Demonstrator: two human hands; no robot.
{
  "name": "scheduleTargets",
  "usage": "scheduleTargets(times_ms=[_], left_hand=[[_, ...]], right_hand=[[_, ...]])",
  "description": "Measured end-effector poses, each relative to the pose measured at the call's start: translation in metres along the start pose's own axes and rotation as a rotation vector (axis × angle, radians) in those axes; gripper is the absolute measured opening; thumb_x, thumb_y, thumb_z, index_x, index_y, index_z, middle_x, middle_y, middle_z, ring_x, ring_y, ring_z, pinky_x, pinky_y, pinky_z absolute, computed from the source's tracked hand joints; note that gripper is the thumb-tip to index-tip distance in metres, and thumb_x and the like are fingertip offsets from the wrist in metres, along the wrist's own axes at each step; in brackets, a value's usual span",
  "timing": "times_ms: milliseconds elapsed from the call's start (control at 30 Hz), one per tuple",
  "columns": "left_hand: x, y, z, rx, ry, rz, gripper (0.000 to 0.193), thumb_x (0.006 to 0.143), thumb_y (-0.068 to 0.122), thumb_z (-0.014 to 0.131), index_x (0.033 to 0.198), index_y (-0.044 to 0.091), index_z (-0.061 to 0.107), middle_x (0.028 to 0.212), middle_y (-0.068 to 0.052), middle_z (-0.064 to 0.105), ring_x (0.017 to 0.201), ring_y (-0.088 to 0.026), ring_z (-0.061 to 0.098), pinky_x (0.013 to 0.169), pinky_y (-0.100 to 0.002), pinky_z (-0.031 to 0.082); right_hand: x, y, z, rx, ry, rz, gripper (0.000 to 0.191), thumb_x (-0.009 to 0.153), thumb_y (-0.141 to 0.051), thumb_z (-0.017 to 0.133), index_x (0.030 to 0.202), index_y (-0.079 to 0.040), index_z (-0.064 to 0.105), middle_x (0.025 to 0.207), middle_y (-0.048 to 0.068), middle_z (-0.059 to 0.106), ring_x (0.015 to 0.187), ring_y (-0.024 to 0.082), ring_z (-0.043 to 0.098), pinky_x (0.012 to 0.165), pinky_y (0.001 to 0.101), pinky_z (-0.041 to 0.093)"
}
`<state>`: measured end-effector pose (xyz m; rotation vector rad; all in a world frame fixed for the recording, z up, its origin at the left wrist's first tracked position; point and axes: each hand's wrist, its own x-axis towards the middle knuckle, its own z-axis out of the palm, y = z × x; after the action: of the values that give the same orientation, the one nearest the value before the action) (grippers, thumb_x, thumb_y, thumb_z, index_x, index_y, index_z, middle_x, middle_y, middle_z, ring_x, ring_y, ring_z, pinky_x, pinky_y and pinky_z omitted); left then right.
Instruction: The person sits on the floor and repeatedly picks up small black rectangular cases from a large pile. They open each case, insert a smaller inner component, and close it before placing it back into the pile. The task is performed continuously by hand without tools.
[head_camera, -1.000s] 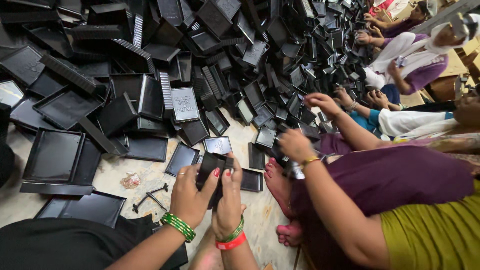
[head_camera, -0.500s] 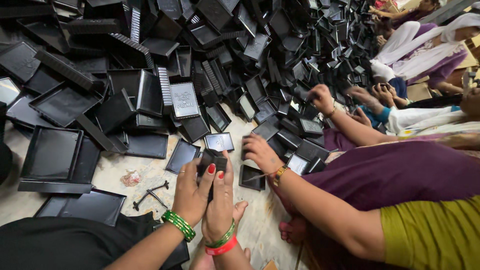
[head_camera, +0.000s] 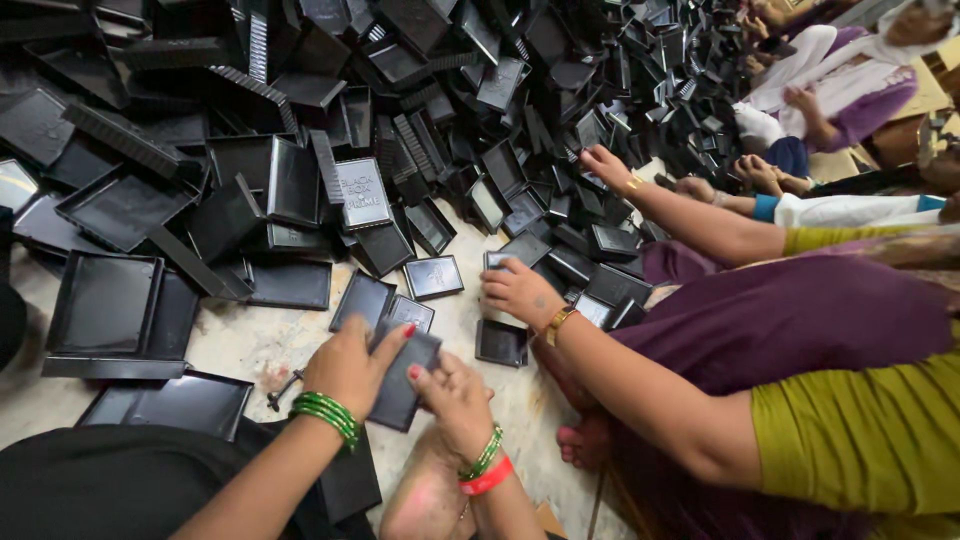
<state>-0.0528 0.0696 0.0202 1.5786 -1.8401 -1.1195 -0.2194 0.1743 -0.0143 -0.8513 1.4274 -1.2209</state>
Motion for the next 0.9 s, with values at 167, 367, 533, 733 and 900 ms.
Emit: scheduleTargets(times_ms=[167,367,533,733,900], left_hand=[[0.021,-0.024,-0.012,0.250,-0.073,0.077,0.053,0.078,0.049,0.082,0.097,0.003,0.063,0.096,-0.021,0.068,0.094,-0.041,0.067,0.081,-0.052,0.054],[0.043,-0.003,0.034,0.435,-0.146,0.591,0.047,0.075,0.026,0.083,0.113,0.009,0.062,0.118,-0.012,0.066,0.112,-0.031,0.062,0.095,-0.042,0.049],[0.036,0.000,0.081,0.459,-0.168,0.464,0.091,0.077,0.058,0.078,0.138,-0.003,0.048,0.129,-0.019,0.056,0.115,-0.032,0.051,0.092,-0.042,0.042],[0.042,-0.012,0.100,0.718,-0.002,0.475,0.080,0.077,0.041,0.078,0.136,-0.002,0.049,0.131,-0.018,0.057,0.118,-0.031,0.050,0.090,-0.039,0.041],[0.041,-0.003,0.093,0.595,-0.227,0.270,0.078,0.073,0.032,0.081,0.135,-0.002,0.049,0.125,-0.017,0.060,0.118,-0.031,0.052,0.099,-0.041,0.040]], right_hand=[[-0.032,0.037,0.003,-0.484,-0.286,0.094,0.033,0.097,-0.017,0.079,0.113,0.005,0.062,0.092,-0.002,0.066,0.084,0.007,0.063,0.075,0.0249,0.053],[0.031,0.009,-0.032,-1.025,0.192,0.096,0.032,0.092,-0.019,0.070,0.123,-0.012,0.074,0.101,0.008,0.079,0.080,0.021,0.072,0.073,0.0301,0.056],[0.154,-0.026,-0.065,-1.172,-0.015,-0.668,0.058,0.076,-0.002,0.066,0.134,-0.009,0.060,0.134,0.017,0.064,0.126,0.035,0.059,0.106,0.0434,0.051],[0.186,-0.009,-0.068,-1.538,-0.095,-0.377,0.085,0.059,-0.029,0.088,0.136,-0.009,0.057,0.121,0.021,0.059,0.116,0.042,0.052,0.099,0.0476,0.046],[0.150,0.017,-0.094,-1.377,0.154,-0.290,0.074,0.059,-0.044,0.093,0.112,-0.002,0.064,0.109,0.019,0.063,0.105,0.037,0.060,0.094,0.0428,0.050]])
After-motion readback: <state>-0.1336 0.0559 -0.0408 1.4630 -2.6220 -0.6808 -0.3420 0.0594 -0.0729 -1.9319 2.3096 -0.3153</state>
